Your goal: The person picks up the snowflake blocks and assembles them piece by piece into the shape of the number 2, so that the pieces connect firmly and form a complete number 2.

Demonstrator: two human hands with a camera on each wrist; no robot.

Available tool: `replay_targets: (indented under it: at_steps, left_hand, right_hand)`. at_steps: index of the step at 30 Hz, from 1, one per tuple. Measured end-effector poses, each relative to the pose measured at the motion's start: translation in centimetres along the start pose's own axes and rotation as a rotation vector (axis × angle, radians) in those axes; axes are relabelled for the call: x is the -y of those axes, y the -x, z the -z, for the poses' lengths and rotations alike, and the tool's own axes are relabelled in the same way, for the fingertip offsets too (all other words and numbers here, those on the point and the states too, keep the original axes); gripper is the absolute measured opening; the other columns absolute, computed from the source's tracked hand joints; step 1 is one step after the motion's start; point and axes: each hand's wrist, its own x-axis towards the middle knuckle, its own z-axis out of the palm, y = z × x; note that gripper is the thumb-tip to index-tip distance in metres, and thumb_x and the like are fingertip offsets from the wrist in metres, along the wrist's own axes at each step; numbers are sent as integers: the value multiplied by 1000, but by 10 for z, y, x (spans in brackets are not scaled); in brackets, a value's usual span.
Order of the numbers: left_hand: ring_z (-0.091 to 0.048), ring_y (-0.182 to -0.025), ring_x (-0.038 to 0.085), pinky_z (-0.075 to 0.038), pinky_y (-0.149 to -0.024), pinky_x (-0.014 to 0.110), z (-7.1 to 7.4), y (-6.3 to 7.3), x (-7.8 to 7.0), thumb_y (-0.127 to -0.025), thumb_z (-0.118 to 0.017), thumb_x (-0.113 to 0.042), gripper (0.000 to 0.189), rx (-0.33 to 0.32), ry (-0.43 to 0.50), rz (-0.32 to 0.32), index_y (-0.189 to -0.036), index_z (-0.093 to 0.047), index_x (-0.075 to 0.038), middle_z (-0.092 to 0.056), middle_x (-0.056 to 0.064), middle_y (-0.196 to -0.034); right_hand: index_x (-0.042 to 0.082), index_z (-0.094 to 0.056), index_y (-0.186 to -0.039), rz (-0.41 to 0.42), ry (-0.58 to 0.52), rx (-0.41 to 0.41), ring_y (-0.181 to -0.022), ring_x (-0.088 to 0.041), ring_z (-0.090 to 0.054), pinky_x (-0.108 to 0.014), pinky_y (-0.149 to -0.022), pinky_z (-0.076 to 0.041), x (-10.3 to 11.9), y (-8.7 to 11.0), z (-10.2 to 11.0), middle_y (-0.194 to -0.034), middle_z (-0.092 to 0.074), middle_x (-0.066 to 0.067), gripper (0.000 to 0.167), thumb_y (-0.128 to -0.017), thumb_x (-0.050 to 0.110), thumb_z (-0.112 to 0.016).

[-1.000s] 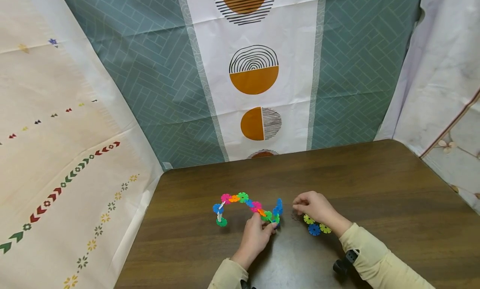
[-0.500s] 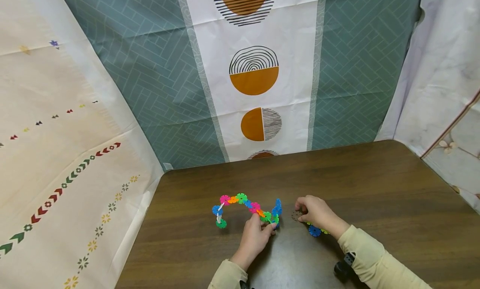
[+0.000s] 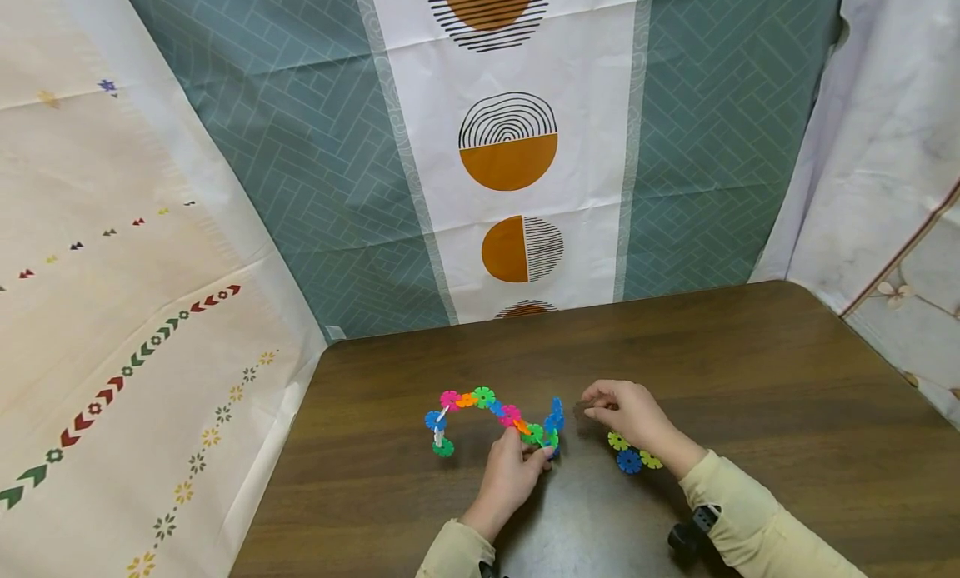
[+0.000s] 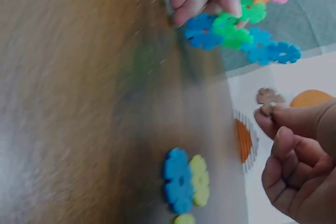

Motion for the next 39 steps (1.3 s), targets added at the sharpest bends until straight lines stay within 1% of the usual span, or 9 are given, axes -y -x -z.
replay_targets:
  at_steps: [5,7,10,13,16,23,32,36,39]
  left_hand:
    - [-68,-67,16,-48,-57,24,0,1,0,-91,-70,-12,21,11,5,2,-99,-54,-2,-71,5,-79]
    - [-68,-67,16,-48,-57,24,0,1,0,-91,-70,-13,20,14,4,2,-99,-54,-2,-71,4,-78]
    - [-68,-67,16,-48,-57,24,0,1,0,-91,-70,-13,20,18,4,-4,-99,-54,-2,-71,4,-78]
    - [-66,-66,13,-47,-56,23,-1,1,1,-91,-70,-13,20,19,-7,-10,-98,-54,-3,-70,2,-77]
    - [-66,-65,11,-47,-56,23,-1,1,0,-91,-70,-13,20,23,-16,-13,-97,-54,-3,-69,2,-76]
    - [-67,-67,14,-48,-58,23,-1,1,-1,-90,-70,-13,21,36,-11,-4,-99,-54,-2,-69,2,-78]
    - [-66,-66,12,-47,-57,23,0,1,-1,-91,-70,-14,21,40,-25,-7,-98,-54,-2,-69,0,-75]
    - [-65,-65,10,-47,-56,23,0,1,-1,-91,-70,-14,21,40,-31,-8,-98,-54,-3,-69,0,-74]
    - [-66,-65,11,-47,-57,23,0,1,-1,-91,-70,-14,21,44,-21,-8,-99,-54,-2,-70,2,-76]
  right_hand:
    - [11,-67,-100,-5,-132,-18,-58,-20,-57,-31,-53,-50,10,-3,3,-86,-70,0,8,-92,8,-67]
    - [12,-66,-101,-10,-168,-18,-56,-22,-55,-36,-53,-52,14,-4,4,-88,-70,-2,8,-93,9,-66]
    - [12,-65,-102,-4,-188,-26,-57,-24,-56,-38,-54,-53,17,-5,5,-92,-71,-3,8,-94,11,-65]
    - [12,-64,-102,14,-182,-38,-55,-25,-55,-34,-53,-52,20,-6,6,-92,-70,-3,8,-94,11,-65]
    - [13,-64,-102,34,-164,-39,-53,-21,-54,-30,-52,-50,23,-7,5,-90,-70,-2,9,-94,10,-65]
    - [13,-64,-99,71,-125,-52,-53,-12,-54,-29,-51,-50,27,-7,4,-87,-71,0,9,-93,7,-66]
    - [12,-62,-99,97,-119,-47,-53,-15,-56,-28,-51,-50,29,-8,2,-89,-71,-1,8,-94,7,-64]
    - [13,-62,-102,103,-132,-38,-53,-15,-55,-28,-51,-50,29,-8,1,-91,-71,-3,11,-93,8,-65]
    - [16,-63,-111,113,-132,-24,-50,-14,-52,-28,-49,-48,29,-7,-1,-91,-71,-3,19,-93,8,-66]
